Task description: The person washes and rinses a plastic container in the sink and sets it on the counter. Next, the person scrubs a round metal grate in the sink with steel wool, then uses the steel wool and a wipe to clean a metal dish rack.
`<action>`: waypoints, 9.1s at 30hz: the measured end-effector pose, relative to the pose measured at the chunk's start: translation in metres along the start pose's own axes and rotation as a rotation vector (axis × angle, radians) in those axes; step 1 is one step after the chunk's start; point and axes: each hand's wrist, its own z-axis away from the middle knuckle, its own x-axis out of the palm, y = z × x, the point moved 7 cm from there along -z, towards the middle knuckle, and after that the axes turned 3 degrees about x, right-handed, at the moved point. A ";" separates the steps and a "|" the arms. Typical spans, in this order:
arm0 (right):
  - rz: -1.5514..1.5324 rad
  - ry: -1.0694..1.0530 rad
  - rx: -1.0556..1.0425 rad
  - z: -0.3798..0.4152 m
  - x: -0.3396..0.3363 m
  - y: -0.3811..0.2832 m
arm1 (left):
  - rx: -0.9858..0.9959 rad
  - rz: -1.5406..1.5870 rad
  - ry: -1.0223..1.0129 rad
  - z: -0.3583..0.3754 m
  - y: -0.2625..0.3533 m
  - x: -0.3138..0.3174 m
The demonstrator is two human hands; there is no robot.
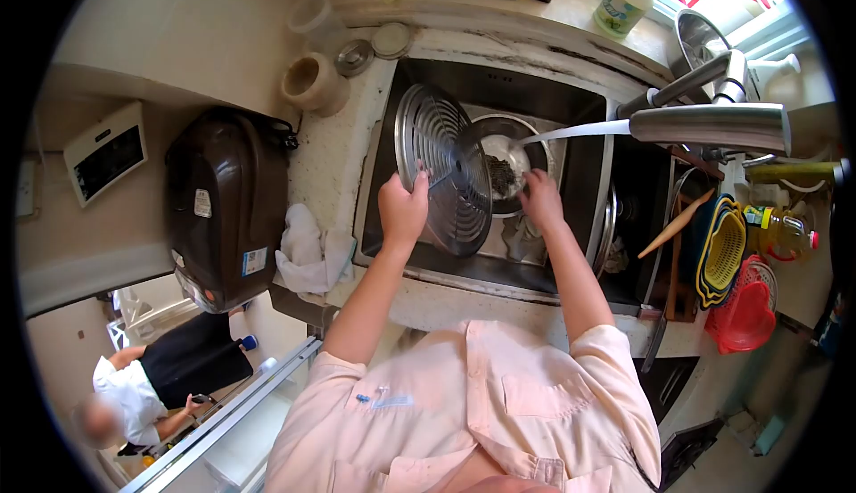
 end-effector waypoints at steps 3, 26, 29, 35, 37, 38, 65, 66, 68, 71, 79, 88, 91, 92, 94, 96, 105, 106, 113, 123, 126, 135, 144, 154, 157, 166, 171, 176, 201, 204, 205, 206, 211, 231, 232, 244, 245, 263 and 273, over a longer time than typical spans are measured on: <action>0.294 -0.238 -0.067 0.004 0.050 0.010 | 0.013 0.018 0.017 0.001 -0.001 -0.008; 0.122 -0.118 0.215 -0.066 0.110 0.065 | 0.099 -0.130 0.068 -0.004 -0.014 0.011; -0.001 0.026 0.409 -0.062 0.081 0.059 | 0.081 -0.171 0.070 -0.001 -0.016 0.013; -0.455 0.204 0.369 -0.050 0.051 0.065 | 0.096 -0.041 0.042 0.002 -0.002 0.035; -0.448 0.185 0.290 -0.038 0.044 0.057 | 0.095 -0.073 0.030 0.002 -0.003 0.040; -0.437 0.158 0.306 -0.031 0.042 0.055 | 0.074 -0.062 0.012 0.001 -0.004 0.043; -0.825 0.311 0.439 0.041 -0.041 0.021 | -0.280 0.212 -0.591 -0.041 0.016 0.069; -0.785 0.331 0.425 0.042 -0.052 0.018 | -0.258 0.191 -0.582 -0.039 0.020 0.069; -0.681 0.272 0.343 0.043 -0.050 0.017 | -0.241 0.162 -0.543 -0.035 0.033 0.069; -0.953 0.051 0.243 0.060 -0.047 -0.010 | -0.242 0.157 -0.568 -0.029 0.032 0.076; -0.456 0.324 -0.117 0.110 -0.066 -0.079 | -0.307 0.245 -0.540 -0.001 0.011 0.082; -0.560 0.204 -0.173 0.122 -0.038 -0.075 | -0.747 0.748 -0.725 -0.043 -0.054 0.082; -0.570 0.190 -0.152 0.122 -0.027 -0.074 | -0.696 0.741 -0.688 -0.051 -0.079 0.076; -0.585 0.168 -0.133 0.121 -0.020 -0.072 | -0.665 0.727 -0.681 -0.055 -0.087 0.074; -0.618 0.120 -0.098 0.121 -0.009 -0.065 | -0.560 0.706 -0.628 -0.040 -0.066 0.067; -0.554 0.090 -0.011 0.120 -0.001 -0.058 | -0.533 0.653 -0.570 -0.036 -0.074 0.059; -0.579 0.079 0.174 0.094 0.009 -0.037 | -0.654 0.741 -0.563 -0.024 -0.089 0.056; -0.609 0.067 0.220 0.087 0.012 -0.030 | -0.671 0.730 -0.558 -0.026 -0.089 0.055; -0.429 0.089 0.270 0.013 0.031 0.022 | -0.324 0.531 -0.469 -0.029 -0.035 0.032; -0.052 0.049 0.139 -0.081 0.093 0.044 | -0.184 0.327 -0.469 -0.033 -0.005 0.032; 0.101 -0.030 -0.051 -0.068 0.105 0.036 | -0.161 0.301 -0.464 -0.030 -0.004 0.030; -0.872 0.282 0.449 -0.034 0.047 0.004 | -0.149 0.381 -0.444 -0.018 -0.023 0.045; -0.345 0.438 0.362 -0.059 0.058 0.003 | -0.272 0.491 -0.485 -0.013 -0.043 0.049; -0.122 0.334 0.239 -0.079 0.076 0.035 | -0.283 0.474 -0.502 -0.017 -0.035 0.027; 0.099 0.228 0.148 -0.070 0.080 0.048 | -0.345 0.441 -0.462 -0.026 -0.039 0.017; -0.686 0.108 0.303 -0.041 0.044 -0.006 | -0.326 0.428 -0.423 -0.033 -0.035 0.035; -0.427 0.205 0.291 0.007 -0.001 -0.019 | -0.376 0.428 -0.467 -0.032 -0.038 0.039; -0.339 0.053 0.311 0.051 0.008 -0.013 | -0.420 0.460 -0.470 -0.025 -0.045 0.040; -0.189 -0.048 0.238 0.126 0.019 -0.018 | -0.624 0.398 -0.284 0.000 -0.132 0.024; -0.179 -0.022 0.242 0.126 0.020 -0.018 | -0.612 0.400 -0.266 -0.003 -0.151 0.024; -0.198 -0.001 0.235 0.126 0.020 -0.018 | -0.615 0.369 -0.281 -0.004 -0.154 0.026; -0.217 0.020 0.227 0.127 0.019 -0.018 | -0.618 0.337 -0.294 -0.004 -0.157 0.028; -0.223 0.023 0.253 0.133 0.012 -0.016 | -1.073 0.368 -0.326 -0.014 -0.240 0.052; -0.256 0.042 0.201 0.124 0.013 0.000 | -0.950 0.499 -0.501 -0.027 -0.275 0.109; -0.227 -0.026 0.229 0.116 0.009 0.002 | -0.925 0.488 -0.416 -0.015 -0.243 0.102; -0.492 0.207 0.790 0.030 0.038 0.104 | -0.792 0.754 -0.478 -0.011 -0.201 0.111; -0.484 0.210 0.807 0.030 0.041 0.108 | -0.768 0.755 -0.469 -0.011 -0.185 0.106; -0.543 0.601 0.212 0.014 -0.069 0.004 | -0.381 0.431 -0.176 -0.011 -0.098 -0.019; -0.507 0.967 0.514 -0.033 -0.248 0.153 | -0.346 0.333 -0.190 -0.008 -0.078 -0.017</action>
